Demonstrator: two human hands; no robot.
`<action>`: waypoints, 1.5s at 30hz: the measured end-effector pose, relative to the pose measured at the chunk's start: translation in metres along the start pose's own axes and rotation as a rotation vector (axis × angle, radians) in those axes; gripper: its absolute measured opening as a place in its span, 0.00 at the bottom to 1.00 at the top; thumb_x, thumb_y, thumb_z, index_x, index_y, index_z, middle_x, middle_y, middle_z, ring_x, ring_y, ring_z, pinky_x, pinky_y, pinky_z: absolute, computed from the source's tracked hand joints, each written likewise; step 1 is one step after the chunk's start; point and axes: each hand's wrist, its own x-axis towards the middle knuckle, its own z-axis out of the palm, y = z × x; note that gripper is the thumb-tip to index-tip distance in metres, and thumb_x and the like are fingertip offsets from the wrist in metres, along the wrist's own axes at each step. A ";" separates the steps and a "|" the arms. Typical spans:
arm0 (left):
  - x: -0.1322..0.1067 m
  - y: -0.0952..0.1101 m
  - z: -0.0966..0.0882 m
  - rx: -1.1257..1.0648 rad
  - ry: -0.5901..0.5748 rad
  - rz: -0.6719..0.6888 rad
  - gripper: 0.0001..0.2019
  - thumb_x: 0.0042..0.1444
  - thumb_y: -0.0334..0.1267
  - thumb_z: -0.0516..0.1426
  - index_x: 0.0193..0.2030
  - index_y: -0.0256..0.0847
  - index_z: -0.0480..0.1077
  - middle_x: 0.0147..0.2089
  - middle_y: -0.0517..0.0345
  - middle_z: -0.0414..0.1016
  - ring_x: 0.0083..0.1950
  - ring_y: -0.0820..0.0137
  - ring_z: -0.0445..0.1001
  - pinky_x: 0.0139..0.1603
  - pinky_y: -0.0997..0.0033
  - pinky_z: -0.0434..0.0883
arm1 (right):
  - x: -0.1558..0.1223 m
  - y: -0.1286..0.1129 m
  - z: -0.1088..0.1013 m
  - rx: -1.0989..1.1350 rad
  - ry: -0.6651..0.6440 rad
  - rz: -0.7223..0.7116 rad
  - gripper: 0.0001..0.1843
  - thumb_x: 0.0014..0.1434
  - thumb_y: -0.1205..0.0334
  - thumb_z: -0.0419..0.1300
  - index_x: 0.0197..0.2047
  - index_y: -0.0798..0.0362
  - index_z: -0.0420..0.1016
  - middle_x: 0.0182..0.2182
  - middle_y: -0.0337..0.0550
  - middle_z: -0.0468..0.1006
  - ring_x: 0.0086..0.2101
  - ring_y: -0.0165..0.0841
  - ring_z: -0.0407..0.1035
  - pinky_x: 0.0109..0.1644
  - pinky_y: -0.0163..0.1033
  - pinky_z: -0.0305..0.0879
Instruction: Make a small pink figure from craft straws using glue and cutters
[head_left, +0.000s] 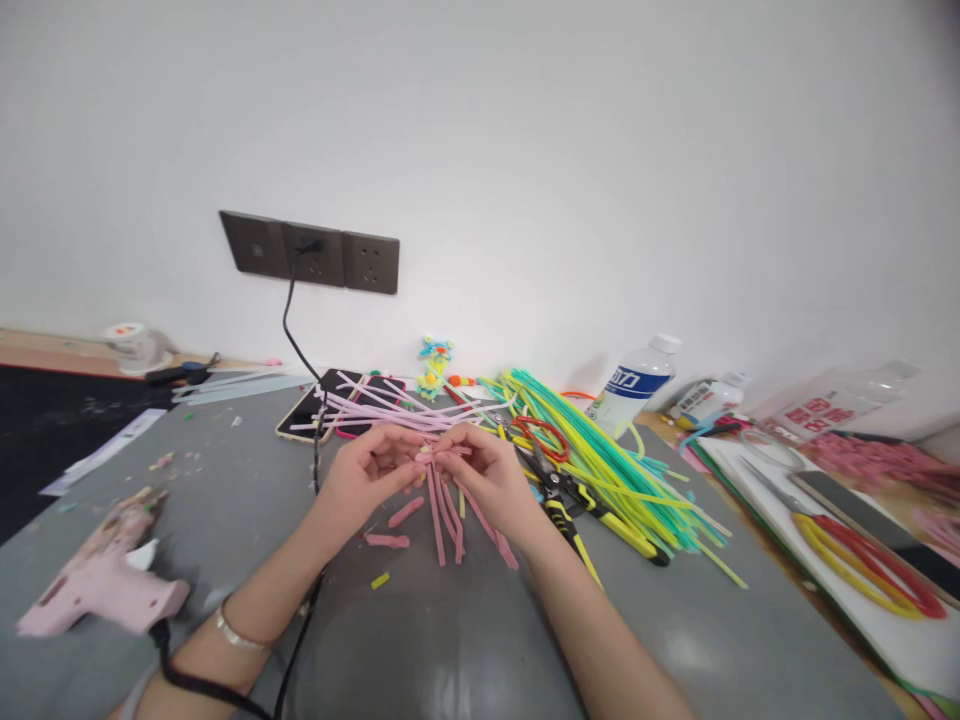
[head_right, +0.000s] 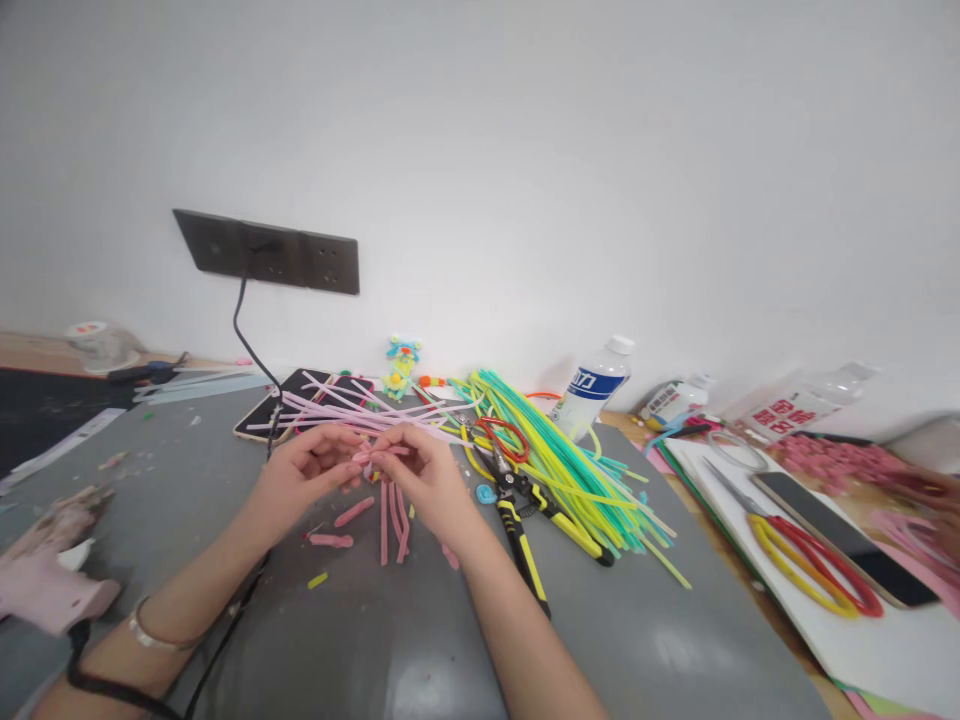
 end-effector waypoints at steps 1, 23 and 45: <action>0.000 0.001 0.001 -0.033 -0.001 -0.040 0.10 0.48 0.38 0.67 0.37 0.38 0.76 0.37 0.55 0.80 0.29 0.72 0.76 0.29 0.74 0.75 | -0.001 -0.001 0.000 -0.043 -0.003 -0.034 0.08 0.60 0.56 0.63 0.34 0.52 0.73 0.28 0.39 0.74 0.27 0.29 0.67 0.32 0.35 0.64; -0.002 -0.011 0.005 -0.210 0.122 -0.207 0.08 0.45 0.38 0.69 0.32 0.38 0.80 0.30 0.55 0.83 0.32 0.67 0.81 0.33 0.74 0.76 | -0.003 0.000 0.000 -0.433 0.007 -0.287 0.04 0.64 0.66 0.57 0.36 0.50 0.73 0.33 0.42 0.76 0.33 0.34 0.68 0.39 0.38 0.65; -0.002 -0.002 0.007 -0.058 0.121 -0.118 0.11 0.47 0.43 0.67 0.31 0.38 0.76 0.28 0.57 0.79 0.31 0.68 0.79 0.34 0.71 0.77 | 0.001 0.011 0.010 0.250 0.193 0.166 0.13 0.53 0.52 0.68 0.33 0.51 0.73 0.29 0.38 0.74 0.28 0.30 0.69 0.37 0.37 0.69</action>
